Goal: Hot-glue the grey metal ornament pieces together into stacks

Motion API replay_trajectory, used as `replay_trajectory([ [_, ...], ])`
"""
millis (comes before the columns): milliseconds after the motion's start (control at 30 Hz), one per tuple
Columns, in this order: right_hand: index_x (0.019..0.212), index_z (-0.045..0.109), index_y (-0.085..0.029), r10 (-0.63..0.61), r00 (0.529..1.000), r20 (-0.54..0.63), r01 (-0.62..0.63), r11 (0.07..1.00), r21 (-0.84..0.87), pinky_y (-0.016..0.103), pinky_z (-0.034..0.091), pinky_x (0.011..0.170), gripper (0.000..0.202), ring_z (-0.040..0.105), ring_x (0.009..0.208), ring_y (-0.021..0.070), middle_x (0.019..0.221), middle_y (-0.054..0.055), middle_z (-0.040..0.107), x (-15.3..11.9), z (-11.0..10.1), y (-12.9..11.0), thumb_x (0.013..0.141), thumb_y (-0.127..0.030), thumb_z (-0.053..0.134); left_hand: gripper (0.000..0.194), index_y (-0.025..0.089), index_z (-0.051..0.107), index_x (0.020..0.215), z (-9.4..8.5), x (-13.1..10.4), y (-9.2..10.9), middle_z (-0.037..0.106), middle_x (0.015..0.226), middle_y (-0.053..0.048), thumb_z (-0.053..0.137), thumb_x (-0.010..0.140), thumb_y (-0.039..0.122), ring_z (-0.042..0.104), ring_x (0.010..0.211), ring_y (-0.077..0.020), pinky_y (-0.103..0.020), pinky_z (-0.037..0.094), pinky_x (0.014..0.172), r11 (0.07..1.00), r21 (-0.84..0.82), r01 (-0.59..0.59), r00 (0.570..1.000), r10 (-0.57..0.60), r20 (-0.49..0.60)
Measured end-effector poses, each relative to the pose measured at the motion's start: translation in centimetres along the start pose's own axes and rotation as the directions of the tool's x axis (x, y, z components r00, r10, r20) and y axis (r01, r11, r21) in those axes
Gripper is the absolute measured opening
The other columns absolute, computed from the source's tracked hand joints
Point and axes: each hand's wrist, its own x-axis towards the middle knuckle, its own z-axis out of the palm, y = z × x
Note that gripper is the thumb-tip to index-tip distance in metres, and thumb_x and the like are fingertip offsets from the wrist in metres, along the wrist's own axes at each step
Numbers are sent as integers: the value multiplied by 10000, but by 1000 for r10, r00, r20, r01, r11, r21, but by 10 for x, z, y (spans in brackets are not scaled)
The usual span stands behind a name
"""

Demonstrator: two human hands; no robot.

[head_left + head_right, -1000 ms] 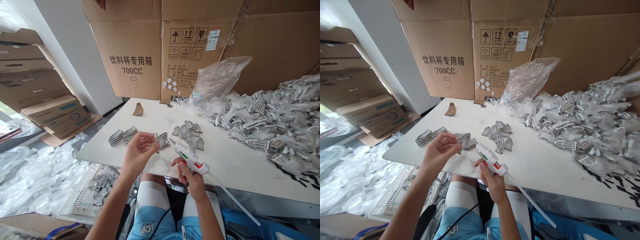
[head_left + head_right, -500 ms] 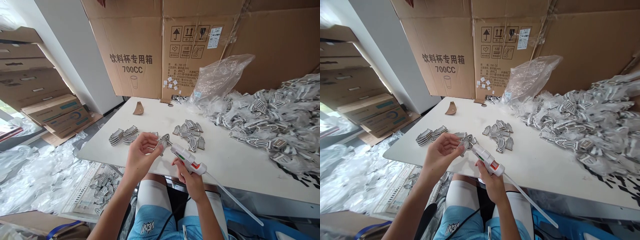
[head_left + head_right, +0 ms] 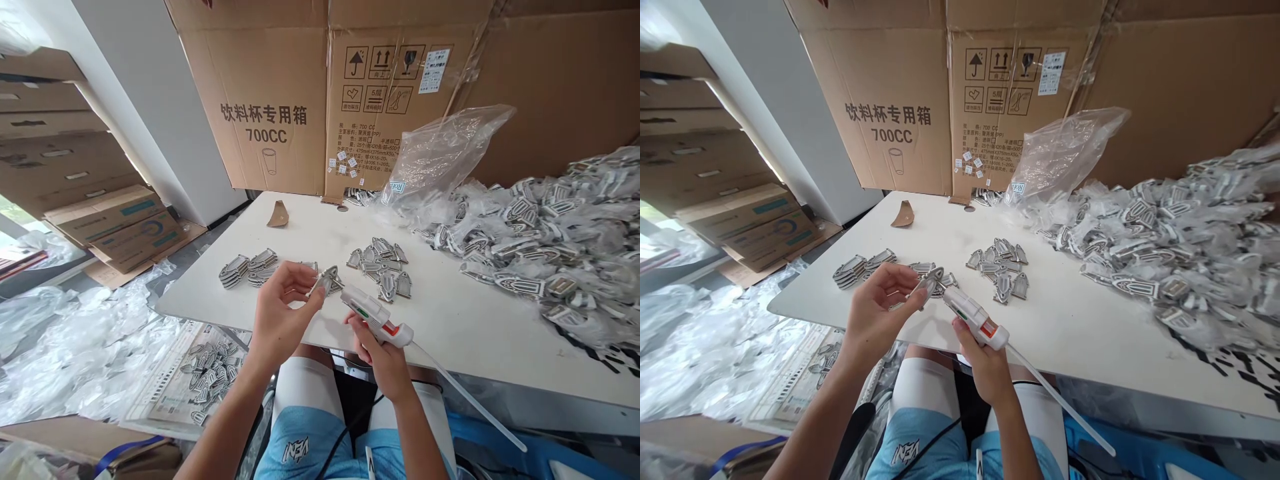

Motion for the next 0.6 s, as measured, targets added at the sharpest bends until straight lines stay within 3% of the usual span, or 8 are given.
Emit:
replay_trajectory([
  [233,965,638,-210,36,995,94,-41,998,57,274,299,520,402,292,517,113,553,-83,378,1,-2,-8,981,-608,698,127,238,678,975,2,-2,0,745,914,33,705,922,126,684,804,-121,-270,593,817,913,298,-280,958,285,26],
  [367,923,611,-208,68,993,92,-71,997,29,271,313,527,402,311,534,105,608,-64,443,0,-2,-9,988,-594,702,145,245,660,988,-1,-1,-1,749,916,35,673,939,109,691,806,-131,-283,581,817,856,381,-351,934,350,73],
  [467,979,621,-200,76,992,99,-84,993,78,264,290,505,389,326,516,79,725,-28,571,3,-4,-6,975,-574,729,130,246,652,1011,-6,5,-4,742,943,21,694,942,145,707,834,-142,-294,591,833,880,346,-326,945,317,84],
  [600,1100,668,-194,45,978,204,-91,971,222,243,208,448,378,303,454,42,809,-7,639,9,-12,1,973,-544,737,255,249,638,1128,-14,16,-15,718,976,-4,777,915,264,730,900,-168,-290,609,806,985,130,-113,993,108,43],
])
